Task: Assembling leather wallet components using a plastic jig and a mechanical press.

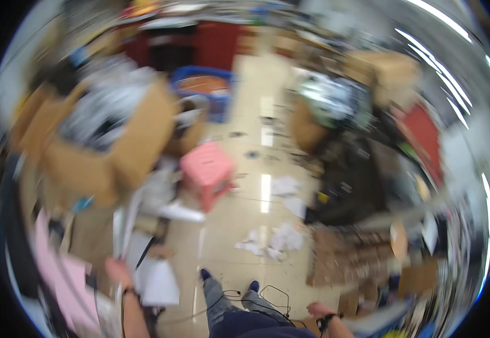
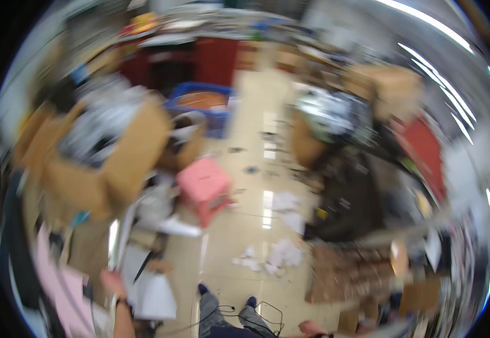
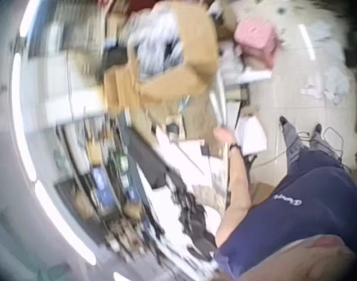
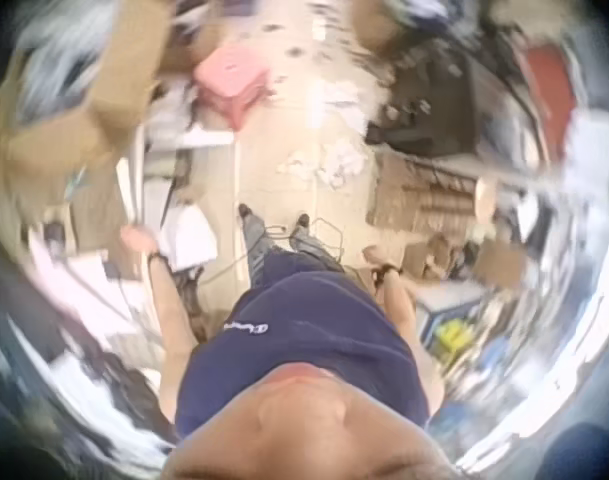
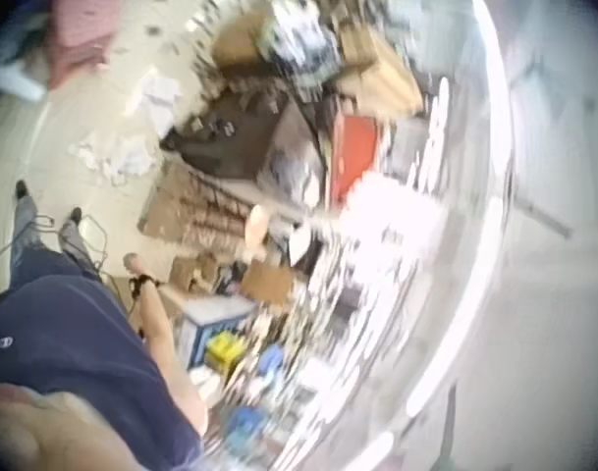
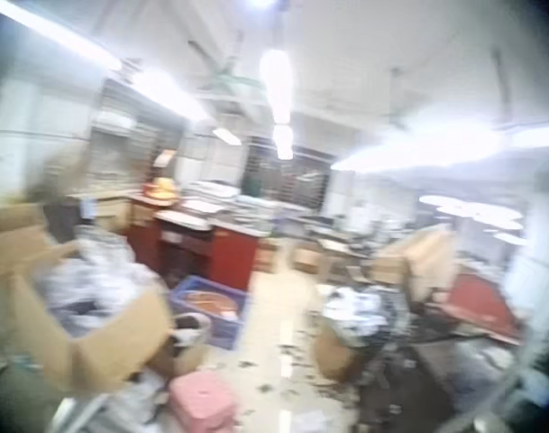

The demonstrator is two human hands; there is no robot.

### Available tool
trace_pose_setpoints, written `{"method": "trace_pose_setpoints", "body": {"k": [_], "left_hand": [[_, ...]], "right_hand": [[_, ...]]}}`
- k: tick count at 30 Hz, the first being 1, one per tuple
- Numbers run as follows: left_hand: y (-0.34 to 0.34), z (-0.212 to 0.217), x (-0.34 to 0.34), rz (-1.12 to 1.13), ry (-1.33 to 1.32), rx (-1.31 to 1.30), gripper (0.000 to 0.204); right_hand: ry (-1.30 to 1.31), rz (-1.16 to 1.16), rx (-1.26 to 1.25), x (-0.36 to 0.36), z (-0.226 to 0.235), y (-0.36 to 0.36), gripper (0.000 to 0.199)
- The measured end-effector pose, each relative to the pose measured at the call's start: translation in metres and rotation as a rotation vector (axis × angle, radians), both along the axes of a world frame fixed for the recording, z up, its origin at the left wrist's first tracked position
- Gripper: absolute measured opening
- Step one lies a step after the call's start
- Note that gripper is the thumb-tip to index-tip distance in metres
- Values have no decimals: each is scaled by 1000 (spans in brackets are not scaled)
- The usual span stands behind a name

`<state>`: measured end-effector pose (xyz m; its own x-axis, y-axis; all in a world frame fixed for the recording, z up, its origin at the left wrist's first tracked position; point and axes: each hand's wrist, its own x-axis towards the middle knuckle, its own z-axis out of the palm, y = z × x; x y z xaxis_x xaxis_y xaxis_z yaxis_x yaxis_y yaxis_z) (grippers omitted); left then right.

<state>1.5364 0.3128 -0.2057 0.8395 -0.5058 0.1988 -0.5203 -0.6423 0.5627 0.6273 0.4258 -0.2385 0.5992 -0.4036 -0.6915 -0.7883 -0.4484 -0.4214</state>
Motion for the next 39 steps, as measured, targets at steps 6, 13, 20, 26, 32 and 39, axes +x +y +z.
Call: {"method": "trace_pose_setpoints", "body": {"k": [6, 13, 20, 26, 32, 39], "left_hand": [[10, 143, -101, 28, -383, 446, 26], [-28, 128, -289, -613, -275, 257, 29], [-95, 132, -622, -1473, 90, -77, 22], [-100, 260, -911, -2101, 102, -209, 21], [-136, 304, -1046, -2245, 221, -204, 21], [-198, 275, -1180, -2308, 993, 174, 22]], "right_hand": [[45, -1529, 372, 76, 87, -13, 31], [-117, -1820, 294, -18, 77, 83, 33], [-191, -1620, -30, -151, 123, 95, 46], [-299, -1332, -1069, -259, 332, 26, 58], [-190, -1109, -1197, -385, 394, -14, 53], [-1012, -1647, -611, -513, 444, -117, 61]]}}
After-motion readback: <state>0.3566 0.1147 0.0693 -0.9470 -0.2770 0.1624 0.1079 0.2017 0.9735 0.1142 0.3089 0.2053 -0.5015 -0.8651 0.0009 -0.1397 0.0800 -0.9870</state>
